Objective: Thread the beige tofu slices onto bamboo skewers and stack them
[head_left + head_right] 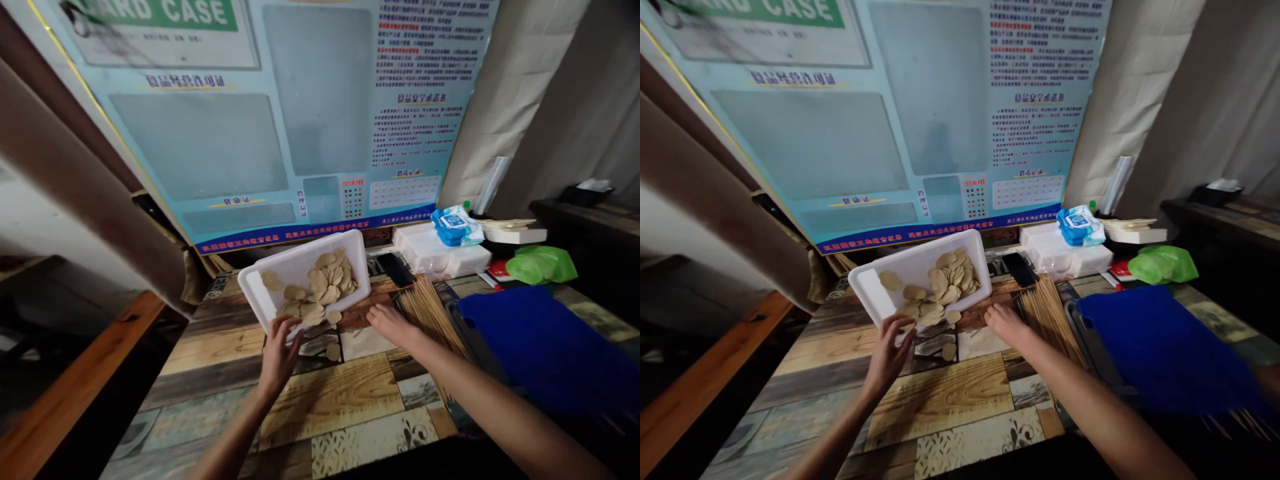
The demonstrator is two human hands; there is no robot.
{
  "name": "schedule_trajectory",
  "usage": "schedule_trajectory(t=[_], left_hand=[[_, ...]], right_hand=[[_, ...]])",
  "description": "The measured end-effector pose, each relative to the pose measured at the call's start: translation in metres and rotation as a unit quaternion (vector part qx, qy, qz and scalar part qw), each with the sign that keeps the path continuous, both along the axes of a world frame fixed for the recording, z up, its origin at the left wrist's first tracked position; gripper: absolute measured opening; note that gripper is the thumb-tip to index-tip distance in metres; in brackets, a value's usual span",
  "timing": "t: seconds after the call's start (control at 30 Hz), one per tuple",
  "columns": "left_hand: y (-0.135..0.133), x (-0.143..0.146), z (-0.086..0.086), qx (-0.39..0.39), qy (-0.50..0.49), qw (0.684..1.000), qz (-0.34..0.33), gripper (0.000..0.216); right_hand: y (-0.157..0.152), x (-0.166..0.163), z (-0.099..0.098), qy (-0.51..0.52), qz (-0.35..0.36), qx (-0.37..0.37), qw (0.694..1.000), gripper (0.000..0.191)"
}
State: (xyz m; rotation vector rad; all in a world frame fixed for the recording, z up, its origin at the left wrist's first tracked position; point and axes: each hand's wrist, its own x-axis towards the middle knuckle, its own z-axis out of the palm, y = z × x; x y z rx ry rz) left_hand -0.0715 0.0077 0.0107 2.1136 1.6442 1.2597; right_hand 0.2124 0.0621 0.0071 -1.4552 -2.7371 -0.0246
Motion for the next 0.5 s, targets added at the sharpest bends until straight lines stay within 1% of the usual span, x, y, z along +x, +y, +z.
schedule_trajectory(t=[0.1,0.2,0.27,0.33,0.4,0.5], left_hand=[[0.041,0.021,0.003,-0.001,0.032,0.997,-0.07,0.019],[0.083,0.038,0.006,0.019,0.134,0.983,-0.126,0.023],[0.103,0.046,0.007,0.026,0.209,0.969,-0.133,0.024],[0.115,0.052,0.005,0.029,0.259,0.958,-0.12,0.02],[0.12,0.055,-0.001,0.03,0.288,0.954,-0.081,0.021],[0.123,0.059,-0.015,0.032,0.323,0.946,-0.011,0.042]], right_hand=[[-0.001,0.009,-0.002,-0.009,0.067,0.007,0.998,0.015],[0.001,0.009,0.005,0.016,0.109,0.021,0.994,0.008],[-0.001,0.005,0.015,0.053,0.121,0.037,0.991,0.008],[-0.01,-0.001,0.028,0.107,0.115,0.062,0.986,0.011],[-0.024,-0.005,0.043,0.177,0.081,0.097,0.976,0.013],[-0.049,-0.006,0.065,0.296,-0.018,0.144,0.944,0.018]])
